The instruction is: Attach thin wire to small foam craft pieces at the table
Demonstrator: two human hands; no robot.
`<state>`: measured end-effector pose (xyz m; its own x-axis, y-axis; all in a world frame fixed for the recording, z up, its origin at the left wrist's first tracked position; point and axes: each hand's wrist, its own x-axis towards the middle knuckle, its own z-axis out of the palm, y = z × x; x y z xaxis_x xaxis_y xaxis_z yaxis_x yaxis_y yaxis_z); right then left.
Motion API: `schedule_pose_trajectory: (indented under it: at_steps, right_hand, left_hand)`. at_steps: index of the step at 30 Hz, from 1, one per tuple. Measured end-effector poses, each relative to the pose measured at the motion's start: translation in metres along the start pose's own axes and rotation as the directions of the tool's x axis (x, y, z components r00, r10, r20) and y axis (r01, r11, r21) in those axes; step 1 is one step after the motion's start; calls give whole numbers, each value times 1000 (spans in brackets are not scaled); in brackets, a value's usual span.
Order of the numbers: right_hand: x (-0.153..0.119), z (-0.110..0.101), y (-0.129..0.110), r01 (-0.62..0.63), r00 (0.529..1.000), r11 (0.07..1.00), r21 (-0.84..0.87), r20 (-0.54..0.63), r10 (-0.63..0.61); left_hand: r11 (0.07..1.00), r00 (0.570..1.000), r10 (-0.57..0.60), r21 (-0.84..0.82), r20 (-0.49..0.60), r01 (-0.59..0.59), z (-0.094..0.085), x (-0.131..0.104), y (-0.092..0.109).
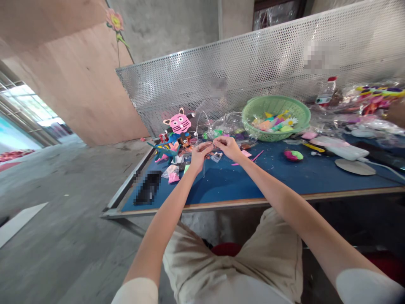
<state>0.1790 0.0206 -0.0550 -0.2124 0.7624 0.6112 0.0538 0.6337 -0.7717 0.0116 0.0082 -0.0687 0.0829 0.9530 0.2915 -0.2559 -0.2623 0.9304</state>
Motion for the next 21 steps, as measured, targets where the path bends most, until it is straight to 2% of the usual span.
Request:
schedule_pose_trajectory:
  at_steps: [11,21]
  right_hand:
    - [-2,0,-5,11,1000,1000,21,18,-11]
    - [-2,-1,-11,-17,1000,998,63,-16,18]
  left_hand:
    - [1000,1000,11,4,-14,-11,0,-1,1]
    - [998,998,-43,-49,55,46,1,-2,5]
